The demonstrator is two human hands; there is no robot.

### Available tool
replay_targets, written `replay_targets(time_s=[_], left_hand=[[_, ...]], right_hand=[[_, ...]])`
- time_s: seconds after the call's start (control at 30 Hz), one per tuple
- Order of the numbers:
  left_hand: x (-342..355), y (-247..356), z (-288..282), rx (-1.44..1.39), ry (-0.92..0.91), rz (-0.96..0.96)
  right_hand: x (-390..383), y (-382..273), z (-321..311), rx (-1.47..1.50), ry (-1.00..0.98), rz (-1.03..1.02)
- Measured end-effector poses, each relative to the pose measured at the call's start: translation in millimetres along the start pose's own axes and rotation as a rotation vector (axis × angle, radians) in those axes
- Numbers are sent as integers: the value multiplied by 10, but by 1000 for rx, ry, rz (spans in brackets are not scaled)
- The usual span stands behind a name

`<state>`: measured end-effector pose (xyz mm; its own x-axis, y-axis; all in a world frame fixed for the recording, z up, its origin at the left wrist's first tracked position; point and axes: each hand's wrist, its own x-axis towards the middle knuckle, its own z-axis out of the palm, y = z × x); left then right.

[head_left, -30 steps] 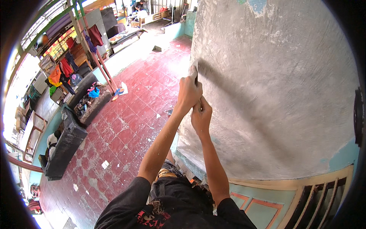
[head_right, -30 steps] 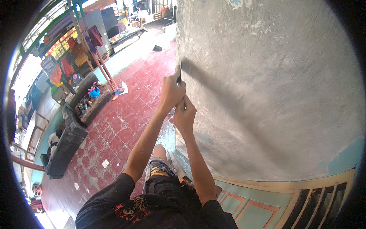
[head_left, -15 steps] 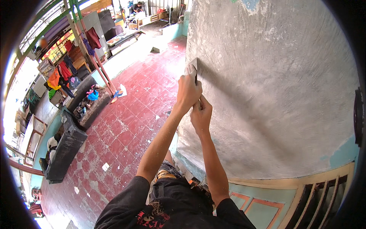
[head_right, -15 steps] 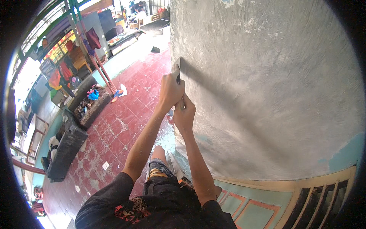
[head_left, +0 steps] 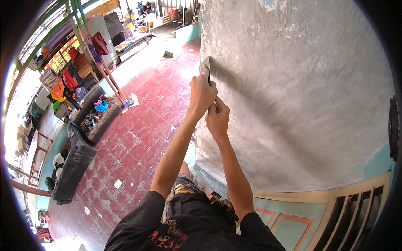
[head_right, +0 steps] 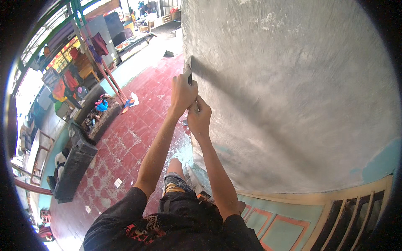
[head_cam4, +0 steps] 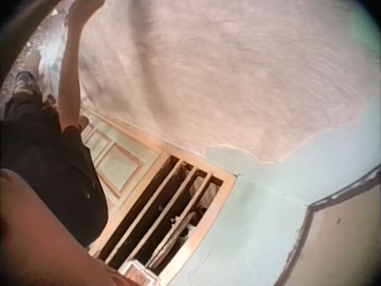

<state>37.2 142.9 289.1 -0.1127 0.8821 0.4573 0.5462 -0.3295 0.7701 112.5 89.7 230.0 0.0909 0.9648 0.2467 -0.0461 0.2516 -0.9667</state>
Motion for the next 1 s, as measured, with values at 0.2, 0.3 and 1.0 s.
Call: replay_targets(time_s=[0.2, 0.3, 1.0], left_hand=[[-158, -58, 137, 38, 74, 125], [-31, -46, 112, 32, 31, 60], [-30, -121, 246, 105, 238, 184]], right_hand=[[-129, 118, -19, 27, 72, -70], [-36, 73, -10, 64, 45, -56], [-64, -105, -124, -24, 50, 62]])
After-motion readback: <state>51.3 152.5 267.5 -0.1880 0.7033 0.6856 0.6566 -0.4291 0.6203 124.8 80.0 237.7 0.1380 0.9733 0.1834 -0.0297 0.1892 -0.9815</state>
